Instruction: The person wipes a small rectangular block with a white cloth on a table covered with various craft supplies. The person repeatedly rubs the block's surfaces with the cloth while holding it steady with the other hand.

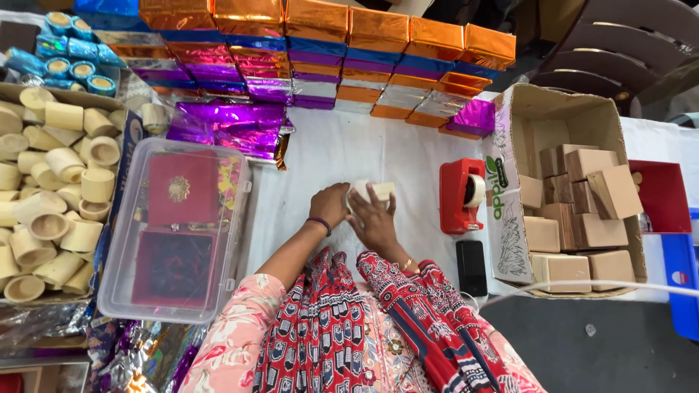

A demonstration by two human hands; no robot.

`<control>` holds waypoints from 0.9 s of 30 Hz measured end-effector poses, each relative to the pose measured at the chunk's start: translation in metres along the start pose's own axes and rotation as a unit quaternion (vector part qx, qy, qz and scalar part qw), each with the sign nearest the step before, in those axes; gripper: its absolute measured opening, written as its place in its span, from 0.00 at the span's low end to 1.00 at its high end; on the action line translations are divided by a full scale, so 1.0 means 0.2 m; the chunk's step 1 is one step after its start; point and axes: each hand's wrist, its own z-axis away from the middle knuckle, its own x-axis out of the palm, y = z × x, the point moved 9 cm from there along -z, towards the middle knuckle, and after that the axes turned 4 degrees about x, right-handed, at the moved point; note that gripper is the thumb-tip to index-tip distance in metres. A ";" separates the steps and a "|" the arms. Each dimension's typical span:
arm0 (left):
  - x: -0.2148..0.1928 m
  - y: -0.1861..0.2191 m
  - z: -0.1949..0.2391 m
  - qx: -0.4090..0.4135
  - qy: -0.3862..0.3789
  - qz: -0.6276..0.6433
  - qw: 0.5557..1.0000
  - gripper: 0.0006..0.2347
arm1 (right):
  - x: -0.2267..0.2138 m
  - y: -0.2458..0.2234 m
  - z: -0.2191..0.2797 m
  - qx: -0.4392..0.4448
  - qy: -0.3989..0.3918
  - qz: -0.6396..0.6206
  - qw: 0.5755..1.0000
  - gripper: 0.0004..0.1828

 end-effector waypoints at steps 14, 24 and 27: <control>-0.11 0.07 0.00 -0.021 -0.017 0.058 0.998 0.16 | -0.05 0.05 0.00 0.006 -0.013 -0.008 1.000 0.28; -0.04 0.03 -0.01 -0.024 -0.020 0.065 0.997 0.16 | -0.01 0.07 0.02 0.028 0.010 0.000 1.000 0.31; -0.08 0.05 -0.01 -0.017 -0.020 0.045 0.999 0.19 | -0.03 -0.03 0.04 -0.017 -0.014 -0.029 0.999 0.30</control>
